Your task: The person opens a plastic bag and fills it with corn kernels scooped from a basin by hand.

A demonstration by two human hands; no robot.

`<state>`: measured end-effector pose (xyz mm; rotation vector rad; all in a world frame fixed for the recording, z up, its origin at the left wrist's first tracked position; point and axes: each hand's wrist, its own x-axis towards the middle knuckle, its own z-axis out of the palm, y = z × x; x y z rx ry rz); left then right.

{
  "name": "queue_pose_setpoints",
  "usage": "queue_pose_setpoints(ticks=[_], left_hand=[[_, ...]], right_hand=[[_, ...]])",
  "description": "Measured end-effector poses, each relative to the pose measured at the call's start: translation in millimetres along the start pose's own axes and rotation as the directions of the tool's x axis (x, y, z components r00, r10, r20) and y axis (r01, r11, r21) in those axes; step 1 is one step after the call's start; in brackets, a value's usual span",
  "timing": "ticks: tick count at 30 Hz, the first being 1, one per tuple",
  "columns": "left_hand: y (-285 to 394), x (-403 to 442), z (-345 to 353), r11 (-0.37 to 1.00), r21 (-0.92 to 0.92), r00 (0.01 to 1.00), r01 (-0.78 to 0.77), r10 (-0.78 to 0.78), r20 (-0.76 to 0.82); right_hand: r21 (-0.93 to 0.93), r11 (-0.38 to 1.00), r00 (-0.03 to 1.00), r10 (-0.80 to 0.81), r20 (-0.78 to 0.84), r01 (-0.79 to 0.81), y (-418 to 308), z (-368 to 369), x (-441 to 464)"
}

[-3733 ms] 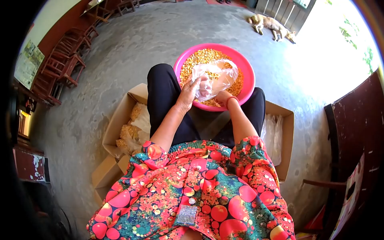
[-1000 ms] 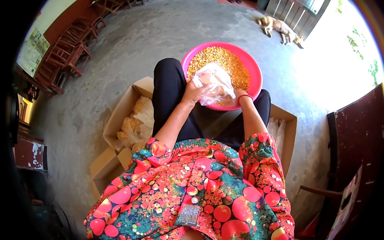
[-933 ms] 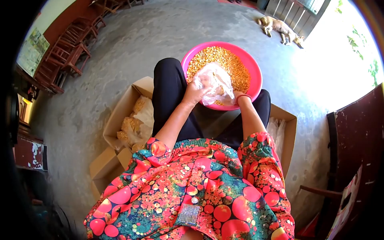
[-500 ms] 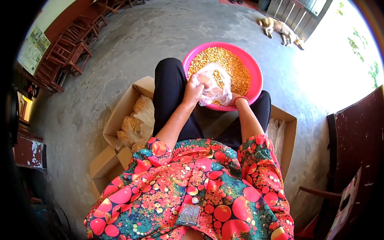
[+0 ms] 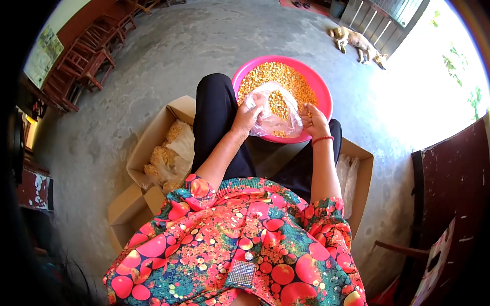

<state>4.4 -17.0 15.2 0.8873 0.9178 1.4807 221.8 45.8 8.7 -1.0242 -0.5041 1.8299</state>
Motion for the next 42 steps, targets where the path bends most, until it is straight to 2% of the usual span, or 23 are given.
queue_pose_setpoints(ticks=[2, 5, 8, 9, 14, 17, 18, 21, 22, 23, 24, 25, 26, 28, 30, 32, 33, 34, 36, 37, 38, 40, 42], left_hand=[[-9.9, 4.7, -3.5, 1.0, 0.02, 1.0, -0.025, 0.025, 0.011], [-3.6, 1.7, 0.8, 1.0, 0.006, 1.0, -0.005, 0.005, 0.024], [-2.1, 0.1, 1.5, 0.995, -0.083, 0.998, 0.048, -0.043, 0.053], [-1.7, -0.2, 2.4, 0.996, -0.084, 0.998, 0.044, -0.039, 0.058], [-2.7, 1.7, 2.8, 0.995, -0.089, 0.999, 0.044, -0.042, 0.026], [-0.8, 0.0, 2.6, 0.994, -0.103, 0.996, 0.027, -0.018, 0.091], [-1.5, -0.7, 2.7, 0.994, -0.103, 0.996, 0.03, -0.02, 0.09], [-0.1, -0.1, 3.4, 0.999, -0.037, 0.998, 0.024, -0.022, 0.066], [1.0, -0.1, 2.9, 1.0, -0.011, 0.997, 0.018, -0.017, 0.073], [1.1, 0.1, 2.4, 1.0, 0.014, 0.997, 0.011, -0.012, 0.08], [0.9, 0.6, 2.6, 1.0, 0.015, 0.997, 0.01, -0.011, 0.079], [0.0, 1.0, 2.6, 1.0, 0.003, 0.998, 0.01, -0.01, 0.059], [-1.8, 1.4, 2.1, 1.0, -0.01, 0.999, 0.011, -0.011, 0.038], [-8.3, 3.4, -2.3, 1.0, 0.02, 0.999, 0.0, -0.001, 0.053], [-7.3, 3.7, -1.4, 0.999, 0.051, 0.997, -0.015, 0.011, 0.072], [-5.8, 2.6, 1.1, 0.999, -0.02, 0.993, -0.037, 0.039, 0.113], [-3.7, 1.5, 3.3, 0.999, -0.018, 0.993, -0.037, 0.039, 0.115], [-1.8, 0.2, 6.1, 0.997, -0.056, 0.99, -0.05, 0.056, 0.127], [-0.5, -0.1, 7.8, 0.994, -0.091, 0.987, -0.064, 0.077, 0.143], [-0.8, -0.3, 6.9, 0.999, -0.004, 0.989, -0.038, 0.038, 0.143], [1.1, -1.5, 6.5, 0.996, 0.083, 0.99, -0.01, -0.002, 0.138], [4.7, -2.4, 4.8, 0.992, 0.119, 0.986, 0.046, -0.065, 0.154], [4.5, -1.9, 3.4, 0.983, 0.158, 0.977, 0.093, -0.12, 0.176]], right_hand=[[0.054, 0.998, 1.0, -0.01, -0.018, 0.011, -9.6, 17.3, -17.4], [0.194, 0.981, 0.956, -0.084, 0.279, 0.03, -14.7, 33.5, -38.3], [0.1, 0.995, 0.917, -0.066, 0.393, 0.028, 0.8, 63.8, -64.1], [0.081, 0.997, 0.936, -0.038, 0.351, 0.011, 11.0, 77.7, -74.3], [0.06, 0.99, 0.902, 0.087, 0.423, -0.124, 47.1, 77.4, -50.8], [-0.093, 0.996, 0.987, 0.01, 0.16, 0.005, 40.4, 76.1, -36.0], [-0.098, 0.995, 0.981, 0.008, 0.196, 0.011, 36.8, 70.5, -24.9], [-0.318, 0.941, 0.993, -0.101, 0.062, 0.116, 26.3, 70.7, -8.3], [-0.317, 0.941, 0.993, -0.103, 0.064, 0.118, 22.8, 67.8, -1.7], [-0.563, 0.8, 0.978, -0.169, 0.125, 0.21, 17.3, 64.2, 2.2], [-0.757, 0.586, 0.956, -0.213, 0.201, 0.289, 12.9, 59.4, 4.8], [-0.802, 0.496, 0.941, -0.236, 0.244, 0.333, 6.8, 53.1, 6.5], [-0.821, 0.471, 0.945, -0.211, 0.251, 0.323, -2.3, 56.4, -1.1], [-0.793, 0.422, 0.898, -0.216, 0.383, 0.44, -11.1, 35.9, 4.1], [-0.781, 0.457, 0.904, -0.251, 0.346, 0.425, -19.7, 33.3, -3.0], [-0.481, 0.803, 0.878, -0.105, 0.467, 0.352, -29.7, 7.8, 9.0], [-0.558, 0.787, 0.951, -0.115, 0.288, 0.264, -34.5, 23.8, -5.0], [-0.556, 0.788, 0.951, -0.116, 0.287, 0.264, -39.5, 37.4, -20.1], [-0.712, 0.697, 0.94, 0.182, 0.287, 0.082, -47.6, 56.2, -46.5], [-0.726, 0.67, 0.894, 0.219, 0.391, 0.153, -47.6, 57.7, -54.8], [-0.726, 0.671, 0.894, 0.22, 0.39, 0.151, -52.7, 59.6, -58.2], [-0.46, 0.837, 0.73, 0.112, 0.674, 0.296, -62.0, 57.5, -59.9], [-0.243, 0.891, 0.798, -0.187, 0.573, 0.383, -66.8, 57.4, -48.1]])
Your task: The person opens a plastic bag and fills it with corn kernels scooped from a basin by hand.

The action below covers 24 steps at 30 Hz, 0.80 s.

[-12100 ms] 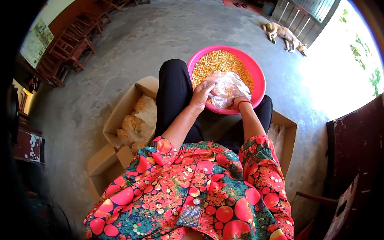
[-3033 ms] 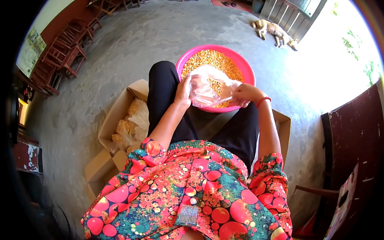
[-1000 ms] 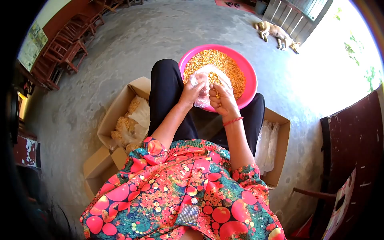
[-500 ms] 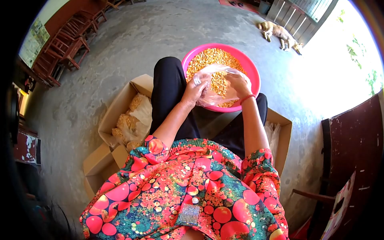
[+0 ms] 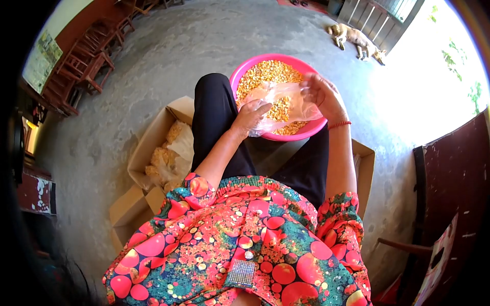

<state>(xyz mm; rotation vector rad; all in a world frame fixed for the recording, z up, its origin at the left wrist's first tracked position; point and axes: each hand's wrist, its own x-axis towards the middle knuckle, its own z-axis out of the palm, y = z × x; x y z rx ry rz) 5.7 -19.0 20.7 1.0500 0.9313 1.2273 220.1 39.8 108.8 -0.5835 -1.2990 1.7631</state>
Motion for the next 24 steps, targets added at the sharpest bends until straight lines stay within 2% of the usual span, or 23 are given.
queue_pose_setpoints(ticks=[2, 4, 5, 6, 8, 10, 11, 12, 14, 16, 18, 19, 20, 21, 22, 23, 24], left_hand=[[-5.6, 4.2, -2.4, 1.0, 0.004, 0.999, 0.024, -0.023, -0.037], [-5.7, 1.6, -1.9, 0.999, -0.028, 0.999, -0.021, 0.02, -0.037], [-5.8, 0.4, -1.3, 0.996, -0.063, 0.997, -0.064, 0.061, -0.042], [-10.3, 2.3, -2.2, 0.996, -0.064, 0.997, -0.061, 0.058, -0.043], [-17.8, 8.3, -3.7, 0.99, -0.126, 0.996, -0.056, 0.046, -0.081], [-17.5, 7.0, -0.5, 0.984, -0.176, 0.996, -0.031, 0.017, -0.084], [-15.1, 5.3, 0.5, 0.974, -0.227, 0.996, -0.008, -0.012, -0.084], [-12.0, 3.9, -1.7, 0.974, -0.226, 0.996, -0.006, -0.014, -0.086], [-8.4, 2.3, -5.1, 0.978, -0.19, 0.995, 0.081, -0.089, -0.034], [-14.9, 5.6, -5.0, 0.982, -0.183, 0.997, 0.046, -0.057, -0.056], [-0.1, -1.5, 0.9, 0.978, -0.184, 0.995, 0.1, -0.095, 0.038], [-7.8, 2.2, -1.2, 0.987, -0.148, 0.993, 0.066, -0.051, 0.105], [-12.6, 6.5, -5.2, 0.987, -0.146, 0.993, 0.066, -0.051, 0.105], [-17.5, 11.9, -9.6, 0.991, -0.123, 0.991, 0.05, -0.034, 0.127], [-23.7, 15.9, -13.0, 0.994, -0.102, 0.988, 0.035, -0.019, 0.151], [-10.3, 10.9, -8.1, 0.978, -0.199, 0.996, 0.055, -0.041, 0.073], [-11.9, 13.0, -13.6, 0.988, -0.139, 0.997, 0.074, -0.076, -0.01]], right_hand=[[-0.236, 0.97, 0.966, -0.117, -0.231, 0.061, -1.4, 10.7, 1.2], [-0.63, 0.765, 0.981, -0.191, -0.028, 0.131, 34.8, -20.1, 11.2], [-0.838, 0.544, 0.997, -0.082, 0.011, 0.054, 44.5, -21.1, 11.6], [-0.893, 0.446, 0.997, -0.016, -0.071, -0.057, 54.1, -14.5, 6.2], [-0.931, 0.364, 1.0, -0.023, 0.0, 0.008, 100.5, -38.8, 9.2], [-0.978, 0.194, 0.995, -0.036, -0.092, -0.084, 128.5, -42.5, 0.2], [-0.976, 0.154, 0.986, 0.086, -0.143, -0.155, 130.6, -42.7, 2.5], [-0.975, 0.157, 0.986, 0.087, -0.142, -0.154, 131.2, -44.0, 6.7], [-0.977, 0.072, 0.975, 0.105, -0.194, -0.202, 128.4, -46.6, 9.3], [-0.966, 0.089, 0.969, 0.074, -0.236, -0.242, 124.9, -51.1, 9.5], [-0.969, -0.238, 0.956, 0.267, -0.124, -0.06, 125.8, -63.0, 14.5], [-0.976, -0.124, 0.928, 0.307, -0.211, -0.181, 126.2, -68.7, 12.3], [-0.951, -0.02, 0.891, 0.344, -0.296, -0.308, 116.3, -58.3, 8.9], [-0.986, 0.135, 0.934, 0.354, -0.042, -0.095, 116.1, -59.4, 8.6], [-0.951, 0.286, 0.922, 0.325, 0.212, 0.118, 116.1, -59.4, 7.2], [-0.951, 0.289, 0.923, 0.324, 0.207, 0.112, 113.4, -52.3, 5.3], [-0.863, 0.497, 0.936, 0.339, 0.094, -0.093, 107.0, -39.5, 4.4]])
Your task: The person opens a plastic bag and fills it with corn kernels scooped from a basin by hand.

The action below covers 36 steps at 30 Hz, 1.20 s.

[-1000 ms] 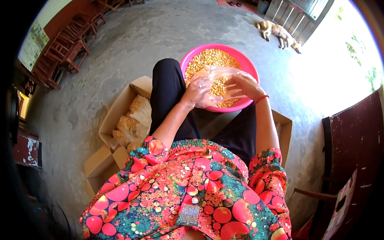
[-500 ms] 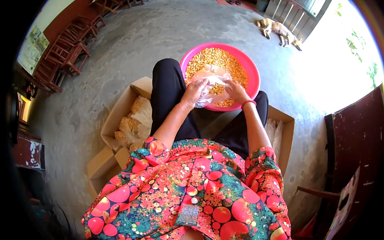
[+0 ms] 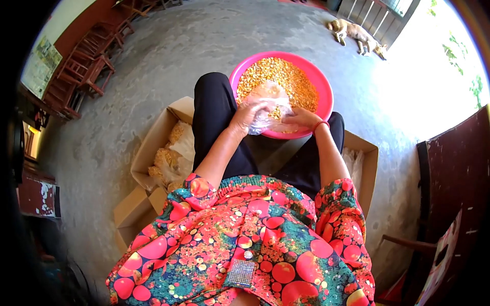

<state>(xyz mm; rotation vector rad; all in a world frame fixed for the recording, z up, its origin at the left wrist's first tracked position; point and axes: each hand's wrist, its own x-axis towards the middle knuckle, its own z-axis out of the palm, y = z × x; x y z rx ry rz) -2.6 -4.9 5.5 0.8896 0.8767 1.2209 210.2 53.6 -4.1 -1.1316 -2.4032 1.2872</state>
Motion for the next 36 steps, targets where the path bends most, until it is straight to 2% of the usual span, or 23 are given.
queue_pose_setpoints(ticks=[1, 2, 4, 6, 8, 10, 12, 13, 14, 16, 17, 18, 21, 22, 24, 25, 26, 28, 29, 30, 32, 34, 36], left_hand=[[-0.1, 4.1, -4.6, 0.997, -0.068, 0.999, -0.034, 0.032, -0.031], [2.1, 6.3, -6.2, 0.989, -0.134, 0.996, -0.07, 0.062, -0.063], [4.7, 9.8, -6.2, 0.95, -0.308, 0.994, -0.044, 0.012, -0.106], [10.7, 11.6, -6.5, 0.942, -0.335, 0.995, -0.03, -0.003, -0.097], [13.1, 12.1, -4.6, 0.929, -0.369, 0.99, 0.027, -0.076, -0.12], [16.4, 14.8, -5.8, 0.914, -0.405, 0.992, 0.032, -0.078, -0.098], [11.5, 26.4, -13.9, 0.94, -0.34, 0.986, 0.032, -0.084, -0.141], [10.6, 30.2, -17.8, 0.948, -0.315, 0.989, 0.053, -0.094, -0.117], [12.2, 32.2, -21.5, 0.954, -0.289, 0.99, 0.074, -0.106, -0.096], [14.9, 37.7, -23.4, 0.946, -0.296, 0.984, 0.134, -0.163, -0.074], [27.1, 31.1, -13.5, 0.977, -0.18, 0.986, 0.116, -0.135, -0.094], [38.3, 24.3, -4.2, 0.993, -0.062, 0.988, 0.098, -0.104, -0.112], [55.6, 19.1, 9.3, 0.998, -0.019, 0.998, 0.067, -0.067, 0.004], [60.0, 20.3, 11.4, 0.998, -0.029, 0.996, 0.057, -0.055, 0.066], [70.6, 21.0, 18.1, 0.994, -0.026, 0.992, 0.103, -0.101, 0.077], [75.4, 20.6, 22.9, 0.993, 0.049, 0.993, 0.107, -0.109, 0.034], [78.1, 19.9, 26.1, 0.986, 0.126, 0.994, 0.11, -0.11, -0.01], [67.8, 31.1, 18.1, 0.985, 0.103, 0.985, 0.139, -0.148, 0.084], [60.2, 33.9, 16.9, 0.984, 0.125, 0.983, 0.131, -0.145, 0.11], [53.6, 38.0, 14.3, 0.982, 0.146, 0.981, 0.122, -0.142, 0.136], [48.0, 45.1, 7.7, 0.973, 0.143, 0.97, 0.18, -0.2, 0.141], [47.0, 46.3, 4.8, 0.963, 0.182, 0.962, 0.199, -0.227, 0.153], [51.8, 48.5, 11.6, 0.962, 0.099, 0.951, 0.254, -0.267, 0.154]], right_hand=[[0.283, 0.954, 0.994, 0.112, -0.019, -0.102, -7.4, 0.0, -0.9], [0.286, 0.953, 0.993, 0.115, -0.024, -0.104, -4.4, -0.7, -1.0], [0.67, 0.727, 0.983, 0.18, 0.029, -0.153, 3.0, -3.2, -1.7], [0.71, 0.695, 0.985, 0.173, -0.013, -0.112, -2.1, -4.7, -5.2], [0.814, 0.579, 0.979, 0.184, -0.086, -0.037, -6.1, -6.0, -7.2], [0.822, 0.569, 0.978, 0.16, -0.133, 0.018, -2.7, -6.2, -3.9], [0.822, 0.566, 0.972, 0.152, -0.18, 0.063, 9.0, -6.8, 4.0], [0.886, 0.461, 0.957, 0.228, -0.177, 0.053, 12.1, -7.5, 6.7], [0.886, 0.458, 0.956, 0.227, -0.186, 0.064, 5.3, -8.6, 6.6], [0.944, 0.218, 0.902, 0.306, -0.305, 0.246, -25.6, -15.5, 2.3], [0.95, 0.188, 0.853, 0.421, -0.307, 0.249, -46.7, -23.0, -0.3], [0.949, 0.183, 0.852, 0.42, -0.311, 0.256, -46.2, -29.0, -2.2], [0.954, 0.057, 0.954, 0.052, -0.296, 0.294, -46.2, -52.4, -11.8], [0.954, 0.053, 0.953, 0.05, -0.299, 0.297, -48.5, -58.0, -14.6], [0.93, 0.116, 0.913, 0.186, -0.364, 0.348, -68.3, -64.3, -25.7], [0.843, 0.355, 0.832, 0.239, -0.5, 0.405, -58.9, -61.8, -23.5], [0.841, 0.353, 0.831, 0.235, -0.504, 0.41, -57.0, -63.1, -28.3], [0.624, 0.78, 0.908, 0.228, -0.351, 0.046, -56.6, -68.5, -36.3], [0.463, 0.886, 0.898, 0.233, -0.373, -0.038, -45.9, -62.2, -34.4], [0.324, 0.936, 0.895, 0.258, -0.365, -0.138, -42.1, -58.0, -36.5], [0.136, 0.906, 0.868, 0.424, -0.259, -0.402, -42.7, -59.1, -41.7], [0.04, 0.881, 0.858, 0.469, -0.211, -0.472, -43.9, -54.5, -46.3], [-0.05, 0.914, 0.895, 0.38, -0.233, -0.402, -19.5, -47.2, -39.3]])
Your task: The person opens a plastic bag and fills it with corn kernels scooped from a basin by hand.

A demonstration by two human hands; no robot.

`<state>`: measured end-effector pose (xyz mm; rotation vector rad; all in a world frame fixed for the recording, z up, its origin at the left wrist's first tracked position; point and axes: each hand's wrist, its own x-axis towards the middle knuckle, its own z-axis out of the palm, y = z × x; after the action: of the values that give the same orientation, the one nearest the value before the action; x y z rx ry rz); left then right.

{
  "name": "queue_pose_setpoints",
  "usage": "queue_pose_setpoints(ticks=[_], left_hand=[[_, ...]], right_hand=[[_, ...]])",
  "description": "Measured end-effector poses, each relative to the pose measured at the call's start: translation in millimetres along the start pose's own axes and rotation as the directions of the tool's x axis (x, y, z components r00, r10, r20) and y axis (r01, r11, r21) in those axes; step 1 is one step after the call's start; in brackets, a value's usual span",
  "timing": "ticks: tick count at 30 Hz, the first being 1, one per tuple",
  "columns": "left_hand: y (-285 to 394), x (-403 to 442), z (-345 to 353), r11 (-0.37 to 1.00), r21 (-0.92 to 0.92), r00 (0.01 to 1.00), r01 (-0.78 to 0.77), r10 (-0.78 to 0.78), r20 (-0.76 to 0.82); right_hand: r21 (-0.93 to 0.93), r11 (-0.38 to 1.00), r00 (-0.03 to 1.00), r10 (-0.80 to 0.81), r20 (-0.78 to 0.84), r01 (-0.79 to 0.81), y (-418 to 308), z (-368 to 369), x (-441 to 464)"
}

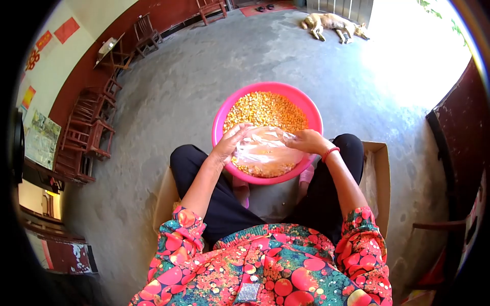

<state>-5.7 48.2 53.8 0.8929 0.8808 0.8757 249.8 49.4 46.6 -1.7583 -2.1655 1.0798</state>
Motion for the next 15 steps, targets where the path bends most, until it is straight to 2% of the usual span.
queue_pose_setpoints(ticks=[1, 2, 3, 4, 6, 7, 8, 10, 11, 12, 13, 14, 15], left_hand=[[-0.3, 3.0, 0.3, 0.988, 0.119, 0.995, -0.102, 0.103, 0.002], [-0.2, 6.4, 0.0, 0.951, 0.234, 0.979, -0.203, 0.205, 0.015], [1.1, 8.7, 0.6, 0.91, 0.341, 0.967, -0.238, 0.254, -0.003], [0.7, 7.3, 3.2, 0.908, 0.346, 0.967, -0.237, 0.255, -0.005], [9.8, 6.0, 8.0, 0.905, 0.355, 0.972, -0.235, 0.217, 0.09], [8.2, 9.5, 5.4, 0.905, 0.357, 0.973, -0.233, 0.214, 0.091], [4.3, 14.4, -0.2, 0.848, 0.431, 0.951, -0.309, 0.263, 0.165], [-2.0, 20.7, -9.4, 0.701, 0.546, 0.887, -0.46, 0.331, 0.322], [-4.8, 18.3, -5.1, 0.629, 0.627, 0.888, -0.46, 0.347, 0.303], [-8.0, 19.8, -6.2, 0.631, 0.628, 0.89, -0.456, 0.343, 0.301], [-13.1, 21.7, -7.6, 0.594, 0.722, 0.932, -0.354, 0.285, 0.222], [-17.2, 23.2, -7.9, 0.547, 0.801, 0.963, -0.244, 0.232, 0.135], [-14.6, 19.5, 0.5, 0.606, 0.771, 0.977, -0.196, 0.188, 0.1]], right_hand=[[-0.058, 0.984, 0.967, -0.174, -0.186, 0.166, 5.9, 4.6, 5.9], [-0.146, 0.938, 0.87, -0.345, -0.353, 0.313, 8.9, 5.6, 10.3], [-0.138, 0.919, 0.855, -0.394, -0.338, 0.369, -9.0, -5.5, 1.7], [-0.135, 0.918, 0.853, -0.397, -0.339, 0.373, -16.0, -4.8, 0.7], [0.194, 0.816, 0.833, -0.499, -0.24, 0.544, -27.6, -2.4, 7.2], [0.135, 0.858, 0.867, -0.477, -0.145, 0.495, -30.6, -2.3, 10.4], [0.169, 0.917, 0.932, -0.345, -0.114, 0.361, -34.9, 1.1, 14.0], [-0.189, 0.935, 0.867, -0.35, -0.354, 0.3, -13.8, 18.7, 34.5], [-0.187, 0.934, 0.867, -0.352, -0.353, 0.303, -14.2, 18.3, 32.4], [-0.22, 0.907, 0.755, -0.421, -0.502, 0.359, -17.4, 16.9, 34.2], [-0.264, 0.875, 0.612, -0.475, -0.633, 0.406, -21.5, 14.9, 35.0], [-0.262, 0.876, 0.615, -0.472, -0.632, 0.404, -32.8, 12.7, 32.4], [-0.133, 0.84, 0.635, -0.492, -0.596, 0.527, -49.6, 10.5, 24.6]])
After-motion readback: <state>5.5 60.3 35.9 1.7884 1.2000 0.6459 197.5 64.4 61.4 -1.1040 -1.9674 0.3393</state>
